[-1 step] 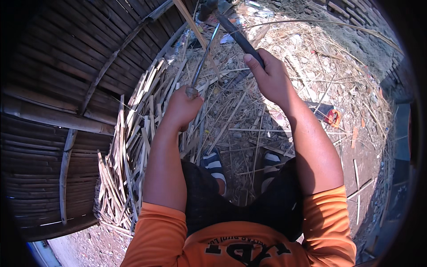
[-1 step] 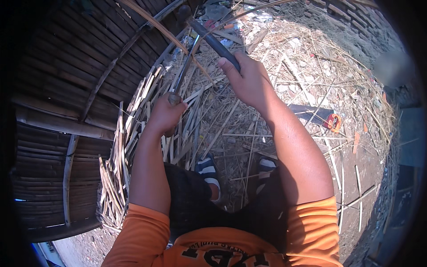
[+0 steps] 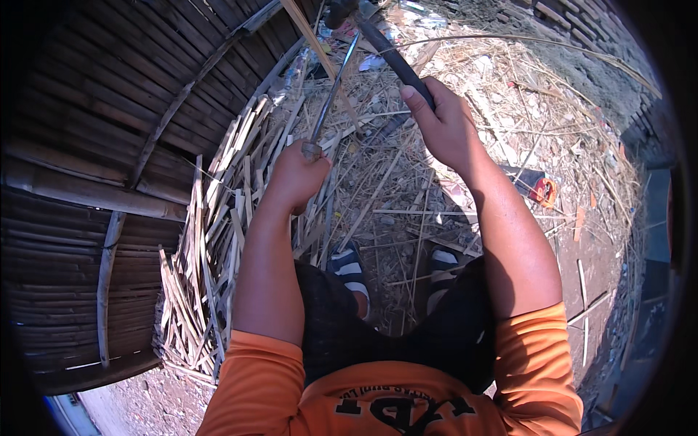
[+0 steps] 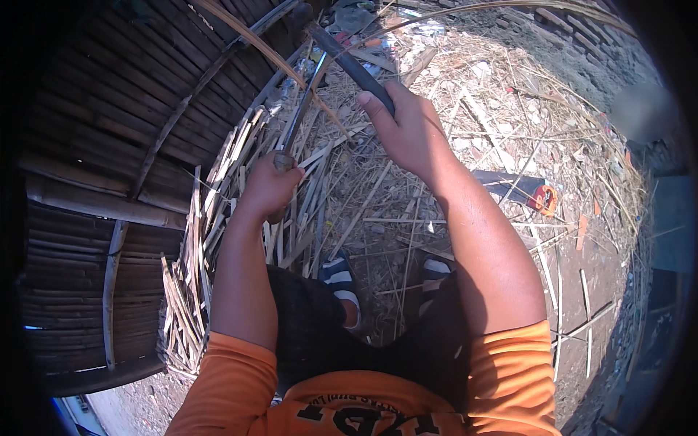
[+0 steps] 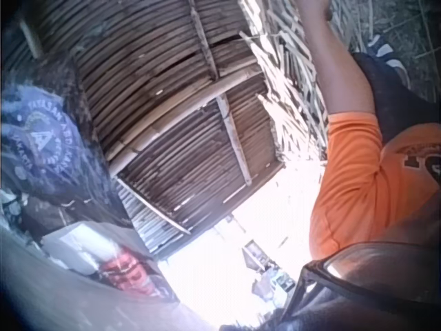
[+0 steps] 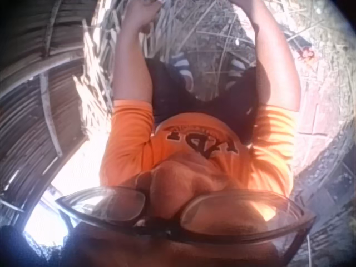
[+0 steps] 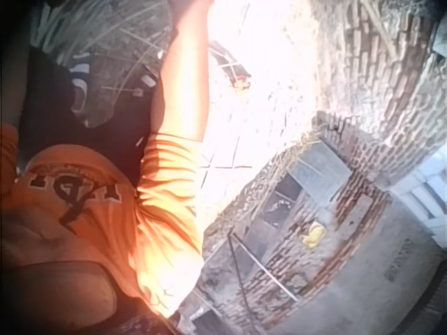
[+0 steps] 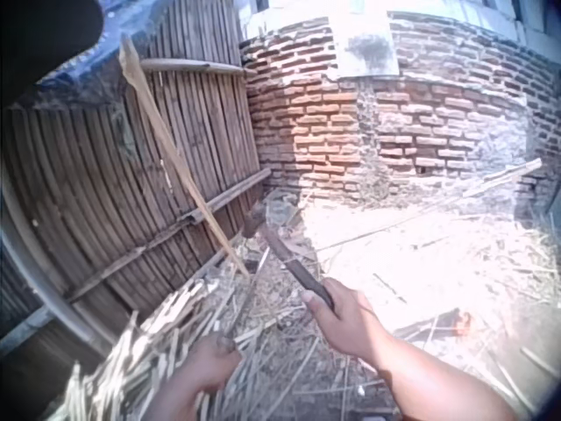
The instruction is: The person uses a machete and a hammer to split and thin strips of bamboo. They hold the bamboo strip in one hand and strike the back of the machete with a hammer to drive the blade through the wood while sitting in a workspace covered in bamboo debris.
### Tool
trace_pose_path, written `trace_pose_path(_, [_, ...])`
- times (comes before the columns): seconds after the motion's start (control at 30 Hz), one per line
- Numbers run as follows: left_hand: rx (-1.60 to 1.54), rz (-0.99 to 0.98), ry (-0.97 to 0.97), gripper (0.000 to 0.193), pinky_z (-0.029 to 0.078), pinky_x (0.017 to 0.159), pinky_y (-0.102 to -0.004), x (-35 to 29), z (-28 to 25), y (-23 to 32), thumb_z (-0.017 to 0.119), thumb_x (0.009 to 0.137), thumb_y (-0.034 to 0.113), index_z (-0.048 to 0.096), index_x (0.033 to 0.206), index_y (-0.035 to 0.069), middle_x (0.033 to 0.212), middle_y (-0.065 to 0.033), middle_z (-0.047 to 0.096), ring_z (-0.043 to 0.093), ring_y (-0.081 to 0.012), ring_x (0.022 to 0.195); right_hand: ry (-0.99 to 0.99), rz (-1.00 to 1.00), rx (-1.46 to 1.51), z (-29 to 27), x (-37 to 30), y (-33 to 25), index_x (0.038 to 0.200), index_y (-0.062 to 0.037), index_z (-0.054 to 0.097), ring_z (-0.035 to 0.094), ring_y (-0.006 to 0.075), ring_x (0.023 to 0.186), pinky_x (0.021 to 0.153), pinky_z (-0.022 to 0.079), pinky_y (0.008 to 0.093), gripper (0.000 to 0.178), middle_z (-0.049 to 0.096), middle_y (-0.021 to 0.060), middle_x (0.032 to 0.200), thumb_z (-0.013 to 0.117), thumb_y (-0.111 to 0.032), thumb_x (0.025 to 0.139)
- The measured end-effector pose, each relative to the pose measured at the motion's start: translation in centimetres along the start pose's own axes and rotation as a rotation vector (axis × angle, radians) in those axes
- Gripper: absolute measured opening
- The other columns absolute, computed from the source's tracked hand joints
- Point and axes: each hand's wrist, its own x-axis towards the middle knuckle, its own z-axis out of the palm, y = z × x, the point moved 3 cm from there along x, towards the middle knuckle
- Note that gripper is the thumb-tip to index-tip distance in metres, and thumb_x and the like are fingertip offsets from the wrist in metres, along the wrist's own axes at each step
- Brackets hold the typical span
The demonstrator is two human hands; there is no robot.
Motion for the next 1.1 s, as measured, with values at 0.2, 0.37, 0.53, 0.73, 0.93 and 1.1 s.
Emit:
trace_pose_path(0.2, [-0.154, -0.026, 0.039, 0.019, 0.040, 0.049, -0.0310, 0.7, 0.3, -0.7, 0.074, 0.086, 0.016, 0.062, 0.096, 0.005, 0.070, -0.0016, 0.060, 0.051, -0.0102, 0.053, 0.010, 0.227, 0.043, 0.6, 0.7, 7.9, 0.089, -0.0007, 0.061, 0.057, 0.0190, 0.064, 0.062, 0.046, 0.0354, 0.049, 0.060, 0.0075, 0.068, 0.056, -0.048, 0.101])
trace_pose_path(0.37, [-0.102, -0.058, 0.038, 0.022, 0.041, 0.049, -0.0309, 0.6, 0.3, -0.2, 0.076, 0.087, 0.019, 0.061, 0.096, 0.006, 0.069, -0.0009, 0.059, 0.052, -0.0106, 0.053, -0.102, 0.627, 0.186, 0.3, 0.7, 13.4, 0.081, -0.0050, 0.057, 0.048, 0.0133, 0.053, 0.047, 0.040, 0.0328, 0.045, 0.052, 0.0014, 0.064, 0.054, -0.046, 0.101])
trace_pose_path(0.53, [-0.143, -0.130, -0.027, 0.029, 0.043, 0.051, -0.0308, -0.5, 0.0, 0.9, 0.077, 0.088, 0.026, 0.059, 0.098, 0.006, 0.068, -0.0006, 0.057, 0.053, -0.0113, 0.055, -0.254, 0.886, 0.225, 1.9, -1.3, 16.6, 0.077, -0.0094, 0.054, 0.038, 0.0111, 0.045, 0.039, 0.032, 0.0291, 0.040, 0.048, -0.0013, 0.062, 0.054, -0.040, 0.103])
trace_pose_path(0.73, [-0.474, -0.199, -0.194, 0.029, 0.045, 0.053, -0.0313, -1.2, 1.1, 1.8, 0.061, 0.098, 0.032, 0.055, 0.108, 0.005, 0.077, -0.0026, 0.054, 0.053, -0.0132, 0.060, 0.231, 0.501, -0.279, 0.7, 2.1, 15.3, 0.148, 0.0078, 0.035, 0.050, 0.0417, 0.131, 0.112, 0.036, 0.0462, 0.081, 0.049, 0.0327, 0.140, 0.057, -0.050, 0.096])
trace_pose_path(0.93, [-0.928, -0.331, -0.190, 0.034, 0.052, 0.064, -0.0402, -1.7, 3.4, 2.1, 0.038, 0.103, 0.030, 0.054, 0.115, 0.002, 0.089, -0.0080, 0.058, 0.061, -0.0203, 0.070, -0.424, 0.393, 0.283, 5.4, -2.4, 4.9, 0.137, 0.0043, 0.052, 0.061, 0.0294, 0.116, 0.098, 0.048, 0.0399, 0.066, 0.064, 0.0231, 0.124, 0.064, -0.044, 0.095])
trace_pose_path(1.1, [-0.894, -0.189, -0.149, 0.035, 0.054, 0.072, -0.0401, -1.1, 4.5, 3.6, 0.048, 0.103, 0.034, 0.059, 0.114, 0.002, 0.096, -0.0073, 0.061, 0.063, -0.0194, 0.081, -0.509, 0.255, 0.524, 8.5, -4.4, 3.0, 0.143, 0.0031, 0.044, 0.065, 0.0218, 0.106, 0.087, 0.051, 0.0346, 0.061, 0.067, 0.0149, 0.114, 0.065, -0.030, 0.096])
